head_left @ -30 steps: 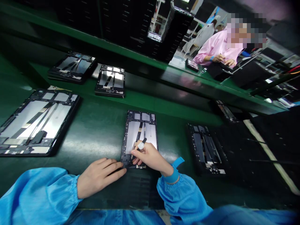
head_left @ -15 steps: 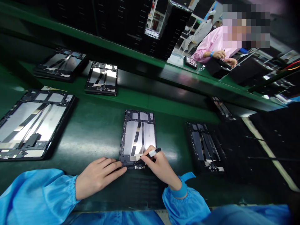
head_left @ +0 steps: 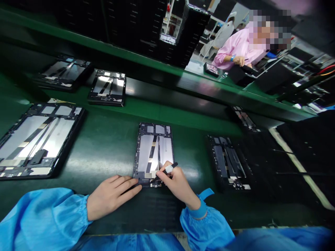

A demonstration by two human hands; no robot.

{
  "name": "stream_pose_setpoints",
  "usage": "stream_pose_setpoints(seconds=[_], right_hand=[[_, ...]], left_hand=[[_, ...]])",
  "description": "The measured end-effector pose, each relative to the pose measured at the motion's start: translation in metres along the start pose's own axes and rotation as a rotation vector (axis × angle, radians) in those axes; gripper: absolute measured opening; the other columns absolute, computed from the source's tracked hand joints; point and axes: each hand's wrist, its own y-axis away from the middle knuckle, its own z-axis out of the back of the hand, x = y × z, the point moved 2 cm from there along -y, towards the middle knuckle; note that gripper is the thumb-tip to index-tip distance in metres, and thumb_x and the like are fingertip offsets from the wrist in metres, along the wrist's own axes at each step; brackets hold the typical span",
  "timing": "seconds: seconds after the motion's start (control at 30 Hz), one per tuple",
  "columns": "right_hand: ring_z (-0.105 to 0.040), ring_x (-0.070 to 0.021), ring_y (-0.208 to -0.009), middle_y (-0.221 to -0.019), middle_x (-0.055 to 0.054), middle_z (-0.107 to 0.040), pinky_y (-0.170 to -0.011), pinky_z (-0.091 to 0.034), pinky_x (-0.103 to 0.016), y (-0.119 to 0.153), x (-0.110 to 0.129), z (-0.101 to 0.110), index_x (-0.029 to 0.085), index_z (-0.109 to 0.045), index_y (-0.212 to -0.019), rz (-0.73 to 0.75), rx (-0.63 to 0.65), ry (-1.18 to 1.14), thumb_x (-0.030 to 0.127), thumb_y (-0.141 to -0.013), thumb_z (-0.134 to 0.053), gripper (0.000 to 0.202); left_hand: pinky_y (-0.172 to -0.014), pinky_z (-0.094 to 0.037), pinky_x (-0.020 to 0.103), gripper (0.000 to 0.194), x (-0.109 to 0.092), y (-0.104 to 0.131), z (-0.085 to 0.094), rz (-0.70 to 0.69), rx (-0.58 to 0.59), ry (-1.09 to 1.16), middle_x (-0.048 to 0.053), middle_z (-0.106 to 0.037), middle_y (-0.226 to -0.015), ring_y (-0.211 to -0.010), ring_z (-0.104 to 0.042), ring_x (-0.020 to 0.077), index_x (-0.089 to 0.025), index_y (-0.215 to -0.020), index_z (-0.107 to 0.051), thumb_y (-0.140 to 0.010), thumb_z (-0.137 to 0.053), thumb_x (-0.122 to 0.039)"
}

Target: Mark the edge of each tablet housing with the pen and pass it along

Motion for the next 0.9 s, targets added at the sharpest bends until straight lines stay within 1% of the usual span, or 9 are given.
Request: stream_pose_setpoints(seconds=[0.13,0.27,0.37,0.47,0.57,0.67,0.73,0.8,0.9], right_hand=[[-0.058,-0.0157,-0.060,-0.066,0.003,-0.059,-0.058,-0.040,-0.027,0.000,-0.001,-0.001,0.021,-0.063,-0.080,-0.009,0.005,-0.007,0.040,-0.091,-0.064,0.021],[-0.064,-0.0177,-0.065,-0.071,0.001,-0.064,-0.061,-0.044,-0.028,-0.001,-0.002,-0.001,0.021,-0.064,-0.081,-0.007,0.012,-0.010,0.040,-0.091,-0.064,0.021],[-0.067,-0.0192,-0.067,-0.071,0.001,-0.065,-0.061,-0.046,-0.028,-0.001,-0.002,-0.001,0.021,-0.064,-0.081,-0.015,0.014,-0.010,0.040,-0.091,-0.065,0.021],[-0.069,-0.0204,-0.070,-0.073,0.000,-0.067,-0.063,-0.048,-0.029,-0.001,-0.003,-0.001,0.022,-0.064,-0.081,-0.013,0.016,-0.009,0.039,-0.091,-0.064,0.020],[-0.069,-0.0200,-0.067,-0.070,0.000,-0.066,-0.061,-0.047,-0.029,-0.002,-0.002,-0.001,0.022,-0.063,-0.081,-0.017,0.017,-0.010,0.039,-0.091,-0.064,0.019],[-0.067,-0.0187,-0.063,-0.069,0.001,-0.066,-0.059,-0.047,-0.028,-0.002,0.000,-0.001,0.022,-0.062,-0.081,-0.017,0.021,-0.010,0.040,-0.091,-0.064,0.020],[-0.063,-0.0171,-0.059,-0.067,0.002,-0.063,-0.056,-0.045,-0.027,-0.002,0.001,0.000,0.023,-0.061,-0.079,-0.001,0.005,0.006,0.041,-0.091,-0.064,0.022],[-0.059,-0.0159,-0.057,-0.064,0.003,-0.058,-0.054,-0.043,-0.027,-0.002,0.001,0.001,0.023,-0.058,-0.075,0.022,-0.025,0.024,0.042,-0.091,-0.064,0.026],[-0.056,-0.0156,-0.056,-0.064,0.002,-0.056,-0.053,-0.045,-0.027,-0.003,-0.002,0.001,0.024,-0.055,-0.072,0.030,-0.052,0.003,0.044,-0.090,-0.065,0.028]], left_hand=[[-0.089,-0.051,0.035,0.054,-0.002,0.003,-0.007,-0.008,0.006,-0.035,0.010,-0.072,-0.126,-0.108,-0.066,0.0233,-0.020,-0.148,-0.054,-0.100,-0.042,0.001],[-0.086,-0.047,0.037,0.050,-0.003,0.004,-0.014,-0.020,-0.079,-0.043,0.012,-0.072,-0.122,-0.104,-0.065,0.0251,-0.017,-0.146,-0.056,-0.101,-0.041,-0.001],[-0.086,-0.047,0.036,0.050,-0.002,0.004,-0.017,-0.007,-0.093,-0.044,0.011,-0.072,-0.121,-0.102,-0.063,0.0249,-0.018,-0.144,-0.058,-0.101,-0.038,-0.001],[-0.086,-0.047,0.036,0.049,-0.002,0.003,-0.016,-0.003,-0.122,-0.034,0.010,-0.071,-0.120,-0.101,-0.063,0.0241,-0.018,-0.140,-0.060,-0.102,-0.035,-0.001],[-0.088,-0.048,0.036,0.046,-0.005,-0.002,-0.012,0.004,-0.126,-0.040,0.011,-0.069,-0.122,-0.104,-0.063,0.0246,-0.017,-0.139,-0.061,-0.103,-0.035,-0.004],[-0.089,-0.050,0.036,0.046,-0.010,-0.009,-0.010,0.032,-0.072,-0.077,0.012,-0.067,-0.126,-0.107,-0.063,0.0260,-0.020,-0.140,-0.061,-0.102,-0.040,-0.007],[-0.089,-0.052,0.037,0.048,-0.011,-0.012,-0.010,0.053,-0.036,-0.076,0.011,-0.066,-0.128,-0.106,-0.063,0.0264,-0.023,-0.142,-0.059,-0.099,-0.046,-0.007],[-0.088,-0.053,0.036,0.049,-0.008,-0.011,-0.010,0.055,-0.036,-0.024,0.011,-0.065,-0.132,-0.106,-0.063,0.0258,-0.024,-0.143,-0.059,-0.099,-0.048,-0.007],[-0.091,-0.054,0.033,0.041,0.004,-0.009,-0.007,0.026,-0.076,0.115,0.010,-0.062,-0.141,-0.110,-0.063,0.0232,-0.023,-0.138,-0.061,-0.103,-0.044,-0.009]])
